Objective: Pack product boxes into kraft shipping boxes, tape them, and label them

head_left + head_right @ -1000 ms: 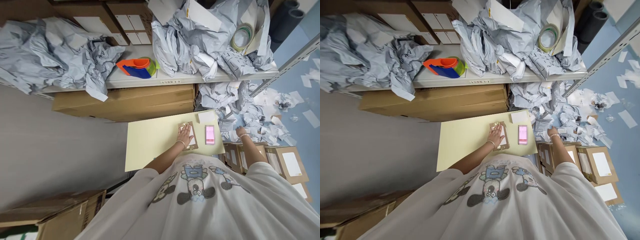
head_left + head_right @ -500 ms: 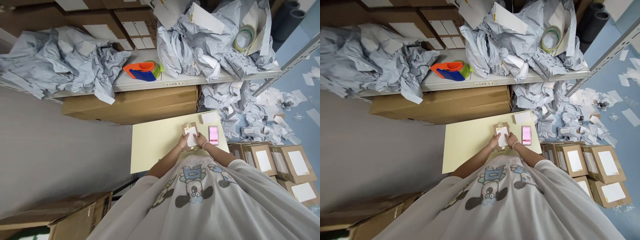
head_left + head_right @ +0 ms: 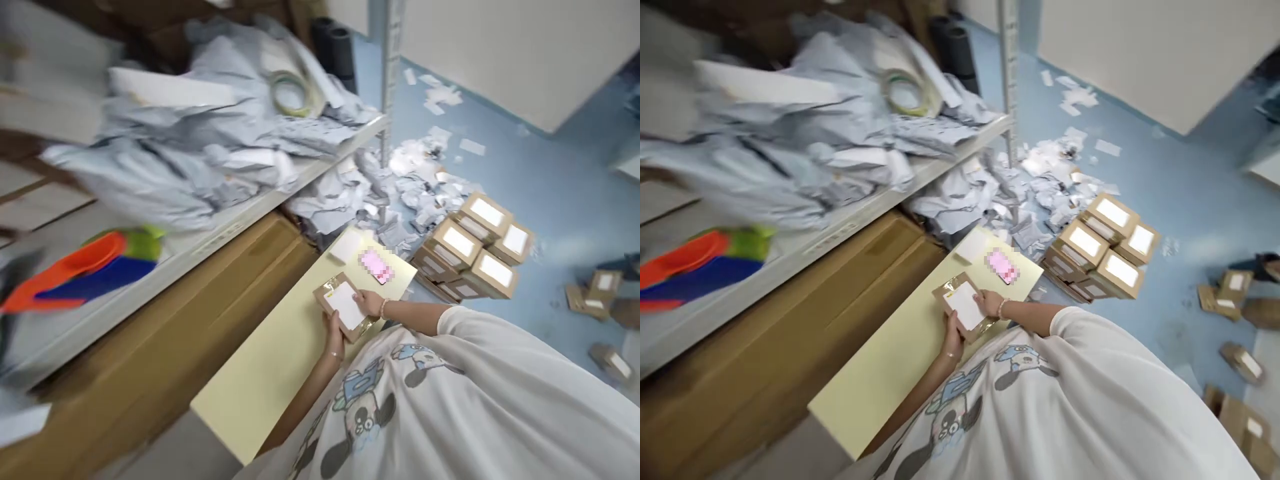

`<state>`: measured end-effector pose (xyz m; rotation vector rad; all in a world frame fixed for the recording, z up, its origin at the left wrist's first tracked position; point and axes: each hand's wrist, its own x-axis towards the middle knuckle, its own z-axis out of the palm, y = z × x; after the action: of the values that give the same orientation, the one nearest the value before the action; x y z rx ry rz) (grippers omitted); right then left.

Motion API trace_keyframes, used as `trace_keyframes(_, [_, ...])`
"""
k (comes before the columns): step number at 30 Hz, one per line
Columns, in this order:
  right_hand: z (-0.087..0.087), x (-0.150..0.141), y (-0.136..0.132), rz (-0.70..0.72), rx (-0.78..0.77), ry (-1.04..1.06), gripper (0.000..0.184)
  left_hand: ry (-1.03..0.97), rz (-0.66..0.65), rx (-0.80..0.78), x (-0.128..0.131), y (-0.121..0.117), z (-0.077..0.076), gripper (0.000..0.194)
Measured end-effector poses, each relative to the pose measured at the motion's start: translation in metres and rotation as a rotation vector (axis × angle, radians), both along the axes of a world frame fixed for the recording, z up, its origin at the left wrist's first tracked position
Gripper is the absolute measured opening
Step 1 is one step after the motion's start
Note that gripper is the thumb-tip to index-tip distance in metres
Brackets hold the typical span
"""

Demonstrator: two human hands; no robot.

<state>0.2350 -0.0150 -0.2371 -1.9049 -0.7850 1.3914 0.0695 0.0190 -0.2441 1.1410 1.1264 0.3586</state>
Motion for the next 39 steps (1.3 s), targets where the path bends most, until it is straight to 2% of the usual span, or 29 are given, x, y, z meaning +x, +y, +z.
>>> trace_keyframes(1, [0.002,0.002,-0.01,-0.036,0.038,0.034,0.048,-0.011,0.081,0.001,-0.003,-0.001,0.005,0.081])
trace_keyframes(3, [0.01,0.009,-0.03,-0.145,0.116,0.094,0.053,-0.07,0.054,-0.025,-0.001,0.001,0.019,0.089])
trace_keyframes(5, [0.023,0.026,-0.054,-0.266,0.178,0.153,0.061,-0.141,-0.033,-0.06,0.015,0.003,0.037,0.094])
trace_keyframes(8, [0.048,0.064,-0.096,-0.372,0.276,0.265,0.081,-0.255,-0.153,-0.106,0.061,-0.004,0.063,0.089])
trace_keyframes(11, [0.069,0.105,-0.15,-0.395,0.318,0.391,0.103,-0.29,-0.29,-0.184,0.112,-0.026,0.08,0.088])
trace_keyframes(13, [0.077,0.127,-0.185,-0.406,0.314,0.436,0.116,-0.301,-0.386,-0.286,0.141,-0.047,0.082,0.087])
trace_keyframes(15, [0.082,0.146,-0.215,-0.438,0.349,0.381,0.127,-0.332,-0.452,-0.413,0.169,-0.068,0.078,0.08])
trace_keyframes(17, [0.087,0.166,-0.234,-0.481,0.392,0.227,0.13,-0.349,-0.453,-0.514,0.197,-0.087,0.069,0.068])
trace_keyframes(18, [0.09,0.177,-0.239,-0.493,0.384,0.122,0.131,-0.352,-0.412,-0.537,0.213,-0.095,0.064,0.061])
trace_keyframes(21, [0.1,0.223,-0.239,-0.432,0.178,-0.286,0.133,-0.347,-0.187,-0.542,0.269,-0.11,0.048,0.039])
trace_keyframes(25, [0.105,0.298,-0.21,-0.23,-0.145,-0.791,0.127,-0.248,0.039,-0.632,0.353,-0.112,0.031,0.013])
trace_keyframes(28, [0.094,0.347,-0.183,-0.083,-0.23,-0.923,0.122,-0.2,0.122,-0.713,0.405,-0.112,0.021,0.022])
trace_keyframes(30, [0.081,0.37,-0.17,0.006,-0.24,-0.95,0.123,-0.211,0.157,-0.732,0.43,-0.115,0.016,0.03])
trace_keyframes(32, [0.068,0.385,-0.163,0.076,-0.227,-0.958,0.122,-0.23,0.179,-0.722,0.443,-0.12,0.01,0.032])
trace_keyframes(34, [0.057,0.394,-0.162,0.118,-0.215,-0.944,0.12,-0.197,0.17,-0.693,0.445,-0.125,0.005,0.033])
trace_keyframes(36, [0.05,0.398,-0.167,0.136,-0.202,-0.92,0.117,-0.109,0.13,-0.663,0.436,-0.13,0.002,0.032])
trace_keyframes(39, [0.045,0.399,-0.182,0.112,-0.143,-0.913,0.105,0.052,0.068,-0.631,0.406,-0.137,-0.002,0.024])
